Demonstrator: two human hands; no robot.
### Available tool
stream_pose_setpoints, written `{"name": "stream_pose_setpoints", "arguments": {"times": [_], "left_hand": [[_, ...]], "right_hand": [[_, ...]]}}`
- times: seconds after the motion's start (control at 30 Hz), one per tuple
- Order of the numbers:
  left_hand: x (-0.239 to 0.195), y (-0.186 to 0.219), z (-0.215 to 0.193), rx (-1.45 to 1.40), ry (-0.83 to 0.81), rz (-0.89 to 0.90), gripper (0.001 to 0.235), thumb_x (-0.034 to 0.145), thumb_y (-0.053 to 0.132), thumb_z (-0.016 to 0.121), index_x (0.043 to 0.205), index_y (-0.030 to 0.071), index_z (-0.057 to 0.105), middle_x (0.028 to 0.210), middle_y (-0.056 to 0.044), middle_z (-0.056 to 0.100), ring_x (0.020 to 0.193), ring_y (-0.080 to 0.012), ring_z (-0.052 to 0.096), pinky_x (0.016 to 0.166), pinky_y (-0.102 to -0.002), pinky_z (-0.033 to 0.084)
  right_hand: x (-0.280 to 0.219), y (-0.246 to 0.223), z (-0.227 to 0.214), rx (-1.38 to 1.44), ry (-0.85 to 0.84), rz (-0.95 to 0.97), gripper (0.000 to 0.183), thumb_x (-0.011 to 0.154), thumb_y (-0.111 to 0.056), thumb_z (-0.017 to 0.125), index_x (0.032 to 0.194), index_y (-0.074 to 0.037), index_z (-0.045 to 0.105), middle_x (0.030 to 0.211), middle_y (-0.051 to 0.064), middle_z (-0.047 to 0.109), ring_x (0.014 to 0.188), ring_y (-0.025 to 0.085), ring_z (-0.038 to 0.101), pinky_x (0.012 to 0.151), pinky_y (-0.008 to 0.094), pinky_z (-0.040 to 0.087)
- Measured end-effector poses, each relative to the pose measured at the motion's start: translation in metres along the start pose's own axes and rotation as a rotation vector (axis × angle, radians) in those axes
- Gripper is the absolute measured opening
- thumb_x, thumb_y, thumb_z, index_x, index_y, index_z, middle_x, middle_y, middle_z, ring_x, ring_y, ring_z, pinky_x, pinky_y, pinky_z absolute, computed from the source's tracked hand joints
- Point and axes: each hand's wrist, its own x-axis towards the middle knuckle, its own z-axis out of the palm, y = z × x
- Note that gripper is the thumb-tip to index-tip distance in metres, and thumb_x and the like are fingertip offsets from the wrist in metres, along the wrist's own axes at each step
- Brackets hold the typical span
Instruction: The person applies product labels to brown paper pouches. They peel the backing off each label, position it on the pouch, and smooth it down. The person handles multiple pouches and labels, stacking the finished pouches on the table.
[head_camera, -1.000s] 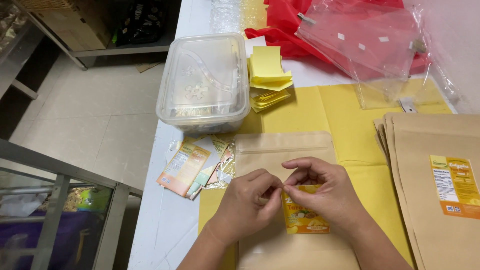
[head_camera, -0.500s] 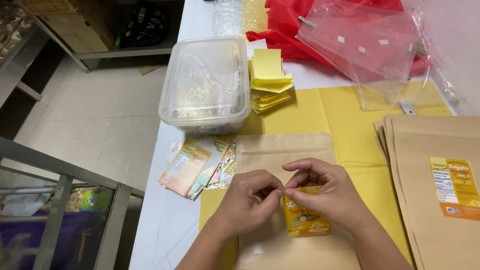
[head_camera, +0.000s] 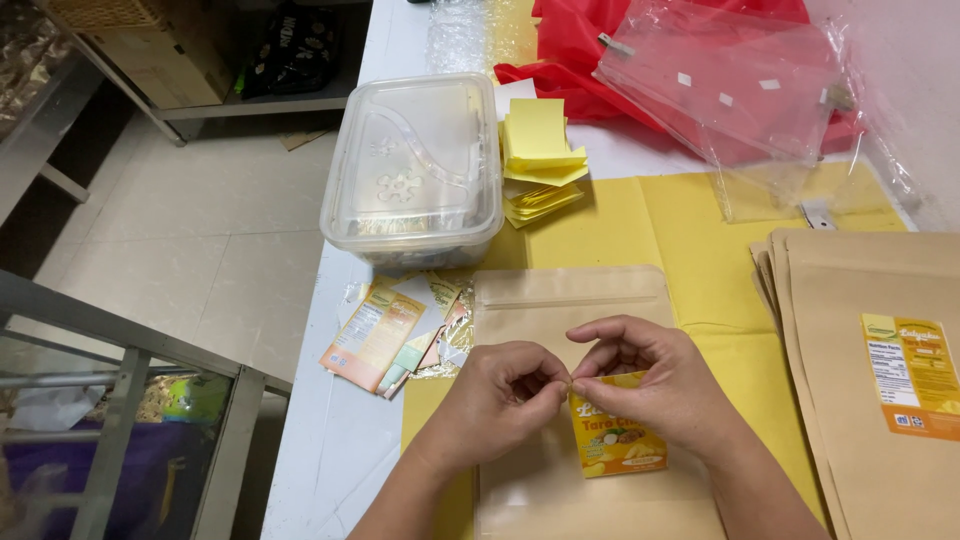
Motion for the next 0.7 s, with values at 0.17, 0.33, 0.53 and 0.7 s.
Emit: {"name": "stream_pose_setpoints", "arguments": {"times": [0.17,0.33,0.53,0.7], "left_hand": [[0.000,-0.003,0.003,0.016,0.013,0.011,0.012,0.083,0.006,0.061,0.082,0.011,0.071,0.071,0.003,0.067,0.062,-0.0070,0.057,0.056,-0.023,0.047],[-0.001,-0.005,0.007,-0.033,0.022,-0.027,0.008,0.086,0.010,0.058,0.080,0.013,0.062,0.067,0.005,0.056,0.059,-0.0067,0.045,0.053,-0.025,0.038],[0.006,-0.034,0.020,-0.479,0.120,-0.110,0.006,0.087,0.003,0.062,0.084,0.003,0.068,0.065,-0.007,0.063,0.064,-0.0154,0.062,0.058,-0.028,0.052],[0.003,-0.022,0.018,-0.604,0.101,-0.138,0.005,0.085,-0.001,0.063,0.083,-0.001,0.067,0.066,-0.011,0.061,0.063,-0.0177,0.063,0.059,-0.029,0.053]], "right_hand": [[0.000,-0.002,0.001,0.006,0.016,0.035,0.040,0.071,-0.001,0.088,0.109,-0.009,0.080,0.076,0.010,0.084,0.072,0.012,0.077,0.073,0.026,0.063],[-0.001,-0.001,0.003,0.011,0.022,0.011,0.040,0.070,0.000,0.088,0.108,-0.008,0.080,0.077,0.009,0.083,0.072,0.011,0.076,0.074,0.025,0.063],[0.003,0.009,0.009,0.130,0.118,-0.072,0.052,0.063,0.007,0.092,0.111,0.000,0.077,0.078,0.016,0.078,0.074,0.018,0.075,0.070,0.032,0.064],[0.001,0.012,0.005,0.188,0.087,-0.072,0.051,0.065,0.006,0.091,0.113,0.002,0.075,0.080,0.017,0.077,0.075,0.019,0.076,0.070,0.032,0.064]]}}
